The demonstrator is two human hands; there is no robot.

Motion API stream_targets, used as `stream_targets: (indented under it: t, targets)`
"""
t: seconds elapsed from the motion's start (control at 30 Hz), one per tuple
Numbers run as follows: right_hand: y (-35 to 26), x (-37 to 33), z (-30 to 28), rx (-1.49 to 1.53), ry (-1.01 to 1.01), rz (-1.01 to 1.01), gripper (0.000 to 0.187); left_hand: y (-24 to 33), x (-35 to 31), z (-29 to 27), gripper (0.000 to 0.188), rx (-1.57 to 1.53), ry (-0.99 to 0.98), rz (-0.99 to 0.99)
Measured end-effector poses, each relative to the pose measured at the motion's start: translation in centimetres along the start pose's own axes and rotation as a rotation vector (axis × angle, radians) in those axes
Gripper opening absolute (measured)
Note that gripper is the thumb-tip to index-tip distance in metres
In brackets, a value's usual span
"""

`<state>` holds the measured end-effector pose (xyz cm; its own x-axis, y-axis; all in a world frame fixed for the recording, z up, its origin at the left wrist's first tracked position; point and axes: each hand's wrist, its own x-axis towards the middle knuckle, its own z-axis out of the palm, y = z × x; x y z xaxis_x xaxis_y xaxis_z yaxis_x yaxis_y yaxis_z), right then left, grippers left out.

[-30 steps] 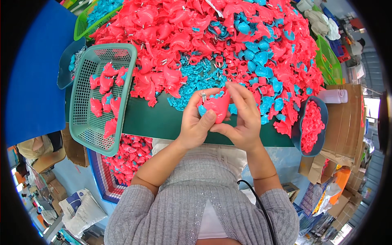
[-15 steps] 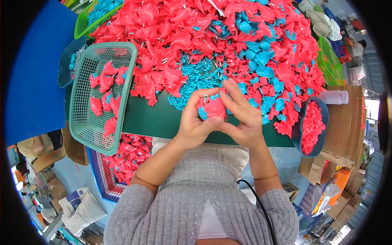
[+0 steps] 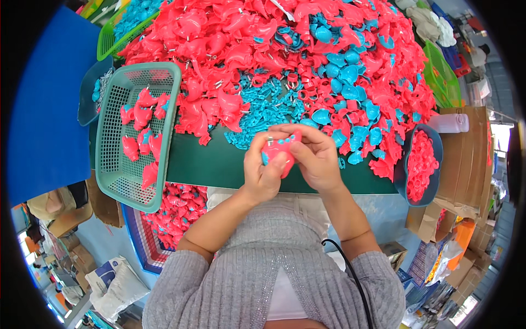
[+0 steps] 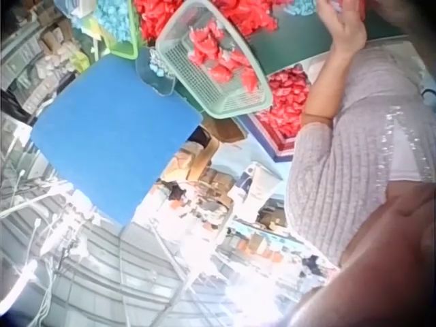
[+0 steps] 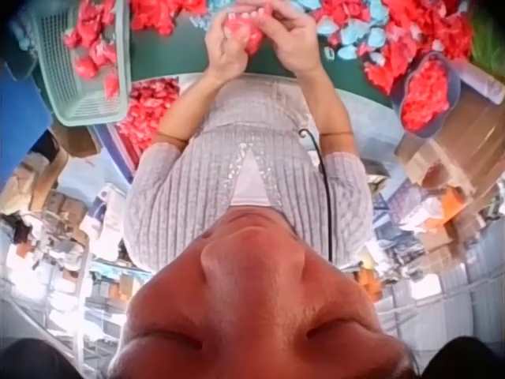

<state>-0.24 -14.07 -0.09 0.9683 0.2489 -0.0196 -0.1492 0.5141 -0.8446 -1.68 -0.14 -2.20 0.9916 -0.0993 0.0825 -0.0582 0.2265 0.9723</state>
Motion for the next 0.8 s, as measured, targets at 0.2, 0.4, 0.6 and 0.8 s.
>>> stream_targets:
  t: [0.2,0.4,0.6,0.8]
  targets:
    - [1.6,2.5,-0.5,-0.342,0.137,0.355,0.022,-2.3,0.7,-0.1,0.031,-0.120,0.185,-0.208]
    - [1.8,8.0,-7.5,-1.626,0.391,-0.249,0.024,-3.4,3.9,-1.7,0.030,-0.765,0.307,-0.353]
    - [2.1,9.4,-9.0,-1.739,0.303,-0.100,0.025,-3.5,4.8,-1.5,0.027,-0.850,0.316,-0.298]
    - [2.3,8.9,-8.4,-1.730,0.348,-0.244,0.024,-3.4,5.2,-1.7,0.035,-0.836,0.321,-0.303]
